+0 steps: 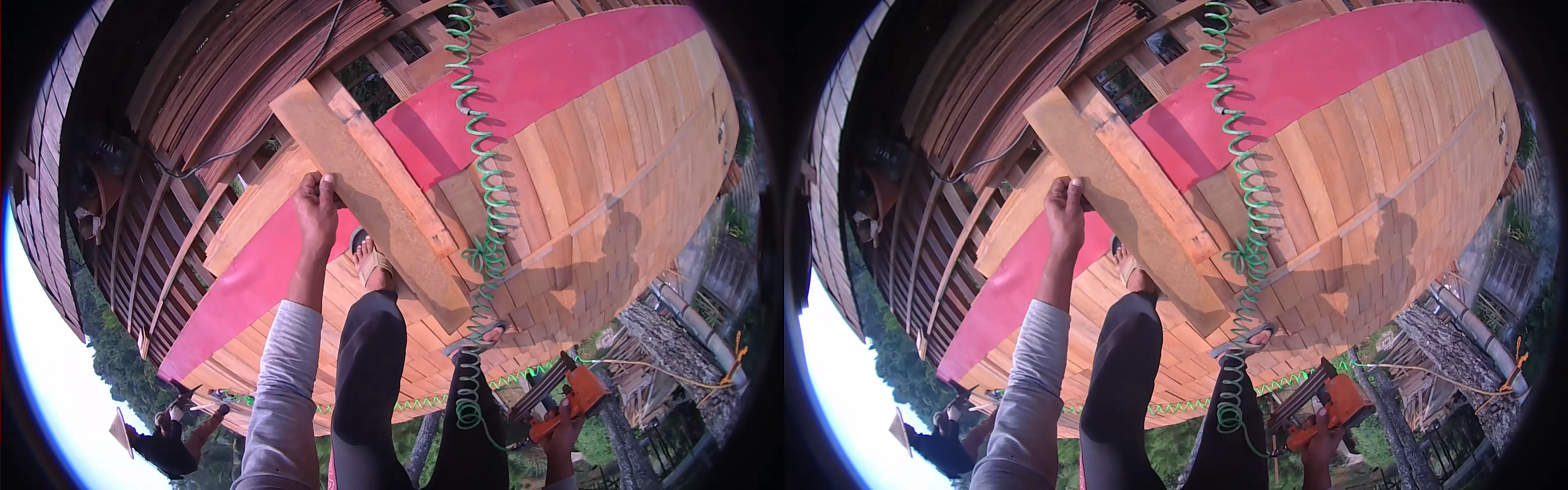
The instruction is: The person installs shingles on a wooden roof using a pneumatic nail gun, aligning a red underlayment strip and then placing and securing individual wooden shingles over it.
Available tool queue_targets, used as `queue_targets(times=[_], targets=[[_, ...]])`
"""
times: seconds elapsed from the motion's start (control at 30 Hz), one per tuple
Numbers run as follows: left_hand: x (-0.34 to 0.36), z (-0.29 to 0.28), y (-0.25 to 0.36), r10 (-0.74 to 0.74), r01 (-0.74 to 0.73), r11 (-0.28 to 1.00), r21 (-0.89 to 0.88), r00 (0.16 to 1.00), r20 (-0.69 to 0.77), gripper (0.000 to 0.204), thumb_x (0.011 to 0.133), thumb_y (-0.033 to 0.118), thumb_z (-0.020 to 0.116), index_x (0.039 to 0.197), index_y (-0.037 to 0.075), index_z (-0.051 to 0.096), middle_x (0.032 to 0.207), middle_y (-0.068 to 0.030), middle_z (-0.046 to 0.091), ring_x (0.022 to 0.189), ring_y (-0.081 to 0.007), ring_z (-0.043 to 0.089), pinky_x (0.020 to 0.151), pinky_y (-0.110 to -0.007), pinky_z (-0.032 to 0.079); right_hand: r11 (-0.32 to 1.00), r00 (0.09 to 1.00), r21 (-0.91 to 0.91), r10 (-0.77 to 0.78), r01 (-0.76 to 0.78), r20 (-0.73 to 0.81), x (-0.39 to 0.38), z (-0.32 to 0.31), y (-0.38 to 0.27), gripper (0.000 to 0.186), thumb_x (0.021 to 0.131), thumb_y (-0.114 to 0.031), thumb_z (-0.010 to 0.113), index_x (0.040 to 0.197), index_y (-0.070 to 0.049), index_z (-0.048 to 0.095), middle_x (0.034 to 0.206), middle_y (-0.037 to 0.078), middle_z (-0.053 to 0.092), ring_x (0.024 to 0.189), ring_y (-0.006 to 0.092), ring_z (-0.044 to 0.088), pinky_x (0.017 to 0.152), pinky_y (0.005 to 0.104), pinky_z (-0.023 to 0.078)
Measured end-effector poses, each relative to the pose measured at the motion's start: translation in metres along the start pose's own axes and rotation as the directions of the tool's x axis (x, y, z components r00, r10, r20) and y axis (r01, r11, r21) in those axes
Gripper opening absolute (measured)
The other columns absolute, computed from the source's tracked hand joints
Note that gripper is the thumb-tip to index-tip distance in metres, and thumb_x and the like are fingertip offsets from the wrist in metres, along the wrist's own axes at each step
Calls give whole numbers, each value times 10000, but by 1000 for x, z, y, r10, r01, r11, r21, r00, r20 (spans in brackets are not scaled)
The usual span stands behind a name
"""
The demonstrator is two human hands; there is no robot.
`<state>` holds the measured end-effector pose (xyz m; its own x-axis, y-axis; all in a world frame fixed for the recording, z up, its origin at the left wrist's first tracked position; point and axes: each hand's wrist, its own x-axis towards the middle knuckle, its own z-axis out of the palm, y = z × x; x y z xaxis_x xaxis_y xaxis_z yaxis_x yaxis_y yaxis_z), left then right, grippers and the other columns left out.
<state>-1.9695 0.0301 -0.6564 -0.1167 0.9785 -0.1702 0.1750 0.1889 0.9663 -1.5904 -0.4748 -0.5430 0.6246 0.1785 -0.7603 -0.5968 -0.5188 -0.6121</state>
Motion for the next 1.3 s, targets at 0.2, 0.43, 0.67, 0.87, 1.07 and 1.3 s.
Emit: queue_targets(times=[0.2, 0.43, 0.67, 0.87, 1.07, 1.3], targets=[[75, 42, -119, -7, 37, 982, 187, 987, -160, 268, 1045, 166, 636, 918, -70, 647, 807, -108, 702, 638, -163, 672, 578, -373, 619, 999, 997, 22, 50, -48, -60, 2, -32, 16, 422, 1041, -182, 667, 1386, -68, 453, 840, 18, 556, 684, 130, 569, 621, 330, 508], [133, 29, -145, -18, 82, 950, 300, 977, -210, 313, 1013, 193, 665, 1025, -120, 655, 994, -223, 705, 819, -277, 729, 697, -441, 704, 991, 986, 115, 78, -62, -144, 14, -42, 32, 425, 1057, -165, 636, 1423, -72, 441, 1147, 94, 658, 692, 129, 577, 643, 347, 521], [141, 22, -142, -107, 165, 942, 293, 973, -205, 268, 1044, 153, 627, 1092, -111, 625, 1109, -227, 683, 928, -325, 737, 755, -447, 716, 989, 994, 129, 80, -69, -79, 6, -45, 37, 381, 1049, -107, 614, 1399, -25, 487, 1381, 134, 603, 733, 125, 597, 653, 325, 530], [145, 19, -139, -109, 174, 941, 291, 968, -228, 268, 1032, 149, 635, 1102, -110, 620, 1141, -252, 672, 950, -341, 736, 767, -457, 714, 990, 994, 130, 59, -47, -88, 11, -45, 36, 384, 1048, -98, 610, 1403, -14, 490, 1333, 122, 612, 740, 127, 598, 665, 327, 526], [116, 34, -152, -105, 177, 946, 270, 960, -261, 272, 1027, 188, 648, 1026, -84, 653, 951, -192, 704, 787, -270, 716, 684, -426, 683, 999, 980, 41, 14, -6, -197, 11, -54, 40, 397, 1035, -112, 635, 1391, -31, 480, 977, 62, 623, 724, 113, 577, 618, 330, 504], [117, 57, -134, -110, 207, 934, 289, 941, -319, 280, 994, 191, 676, 979, -89, 677, 884, -181, 730, 700, -241, 725, 589, -396, 667, 981, 970, 30, 196, -194, -141, 22, -108, 69, 533, 1028, -202, 693, 1500, -181, 447, 1094, 100, 675, 754, 189, 707, 472, 298, 570]])
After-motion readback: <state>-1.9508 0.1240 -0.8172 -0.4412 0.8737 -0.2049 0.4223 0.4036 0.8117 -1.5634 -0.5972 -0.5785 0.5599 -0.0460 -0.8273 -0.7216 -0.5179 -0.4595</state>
